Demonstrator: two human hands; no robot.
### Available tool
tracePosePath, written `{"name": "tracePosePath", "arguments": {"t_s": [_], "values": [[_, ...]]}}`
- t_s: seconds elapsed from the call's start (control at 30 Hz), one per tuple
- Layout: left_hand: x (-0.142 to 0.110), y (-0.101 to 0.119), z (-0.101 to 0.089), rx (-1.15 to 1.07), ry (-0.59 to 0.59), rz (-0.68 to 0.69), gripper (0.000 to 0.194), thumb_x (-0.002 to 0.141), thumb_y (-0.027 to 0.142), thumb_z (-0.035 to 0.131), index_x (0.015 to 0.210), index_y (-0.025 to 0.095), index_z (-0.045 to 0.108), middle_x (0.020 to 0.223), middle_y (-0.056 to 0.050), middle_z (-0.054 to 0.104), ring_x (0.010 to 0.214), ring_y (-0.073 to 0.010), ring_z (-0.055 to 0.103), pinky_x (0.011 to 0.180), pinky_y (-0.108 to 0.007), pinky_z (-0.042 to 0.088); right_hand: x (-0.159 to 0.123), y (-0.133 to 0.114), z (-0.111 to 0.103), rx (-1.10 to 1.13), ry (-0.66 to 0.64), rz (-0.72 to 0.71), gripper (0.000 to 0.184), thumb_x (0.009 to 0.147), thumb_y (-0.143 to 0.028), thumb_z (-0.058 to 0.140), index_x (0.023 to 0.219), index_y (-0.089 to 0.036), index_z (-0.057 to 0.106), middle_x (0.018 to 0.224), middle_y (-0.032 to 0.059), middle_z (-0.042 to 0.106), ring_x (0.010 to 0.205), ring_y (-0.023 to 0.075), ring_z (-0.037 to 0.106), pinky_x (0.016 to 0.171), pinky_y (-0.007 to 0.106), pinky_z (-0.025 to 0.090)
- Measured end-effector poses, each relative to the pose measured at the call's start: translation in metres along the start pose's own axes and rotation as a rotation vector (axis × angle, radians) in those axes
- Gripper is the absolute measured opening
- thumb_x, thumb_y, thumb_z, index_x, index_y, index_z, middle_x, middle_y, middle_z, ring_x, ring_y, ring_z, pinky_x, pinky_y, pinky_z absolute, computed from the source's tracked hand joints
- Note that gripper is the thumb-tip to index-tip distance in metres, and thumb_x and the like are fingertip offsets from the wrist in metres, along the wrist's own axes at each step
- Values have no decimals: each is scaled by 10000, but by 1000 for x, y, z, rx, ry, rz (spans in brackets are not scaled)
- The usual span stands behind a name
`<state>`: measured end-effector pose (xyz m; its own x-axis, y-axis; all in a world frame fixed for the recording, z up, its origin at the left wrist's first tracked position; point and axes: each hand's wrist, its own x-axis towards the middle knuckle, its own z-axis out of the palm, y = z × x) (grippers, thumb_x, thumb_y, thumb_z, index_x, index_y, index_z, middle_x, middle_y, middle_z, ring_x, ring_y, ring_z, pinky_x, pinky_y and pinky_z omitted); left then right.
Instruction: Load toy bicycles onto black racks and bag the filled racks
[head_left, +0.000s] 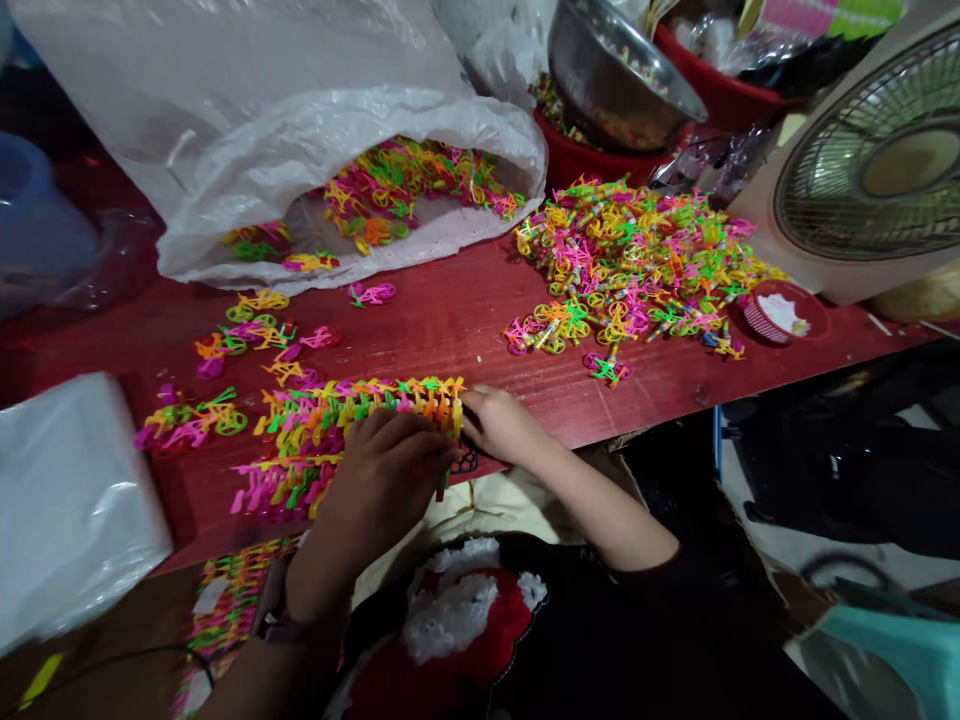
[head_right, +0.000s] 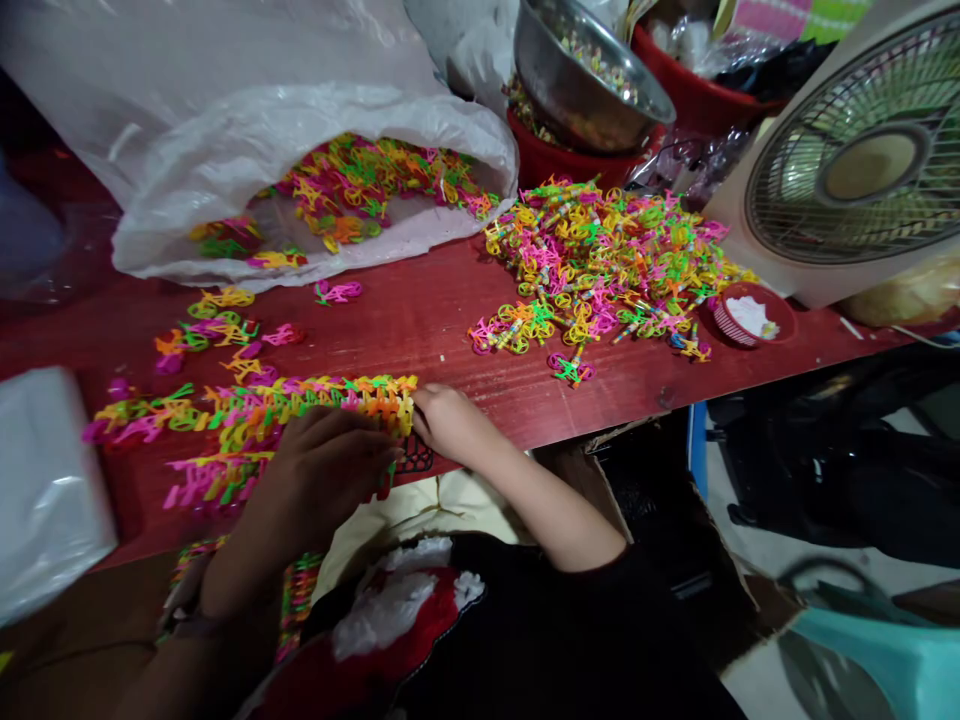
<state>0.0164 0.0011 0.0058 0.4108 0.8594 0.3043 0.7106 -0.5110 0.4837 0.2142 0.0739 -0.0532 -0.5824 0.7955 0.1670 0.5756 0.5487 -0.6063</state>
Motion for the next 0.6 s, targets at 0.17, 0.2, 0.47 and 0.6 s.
{"name": "tracePosePath", "arguments": {"t_s": [0.17,0.2,0.47,0.6], "values": [[-1,-1,1,8,-7,-5,121,997,306,642,999,233,738,1033,-52,716,992,-241,585,888,-433,452,2,-9,2,9,3,38,79,946,-94,617,932,-141,679,908,86,688,846,194,647,791,301,500],[-2,-1,1,14,-3,-5,130,999,323,642,1002,236,738,1031,-51,717,998,-244,590,893,-436,452,-1,-9,0,39,16,35,98,937,-82,619,974,-136,692,937,90,703,872,195,660,812,305,511],[-8,-4,-1,-29,53,34,138,988,334,662,1084,249,716,1072,-46,723,1021,-243,624,906,-423,475,-83,71,-99,-289,537,357,472,923,2,446,1181,-226,769,1250,90,686,1183,259,583,1055,502,475],[-4,-3,-1,-35,48,53,97,988,299,648,1026,242,716,1004,-38,730,945,-234,640,841,-402,463,-115,114,-131,-371,416,412,510,894,25,467,1177,-240,799,1342,128,631,1213,335,494,1044,607,386]]}}
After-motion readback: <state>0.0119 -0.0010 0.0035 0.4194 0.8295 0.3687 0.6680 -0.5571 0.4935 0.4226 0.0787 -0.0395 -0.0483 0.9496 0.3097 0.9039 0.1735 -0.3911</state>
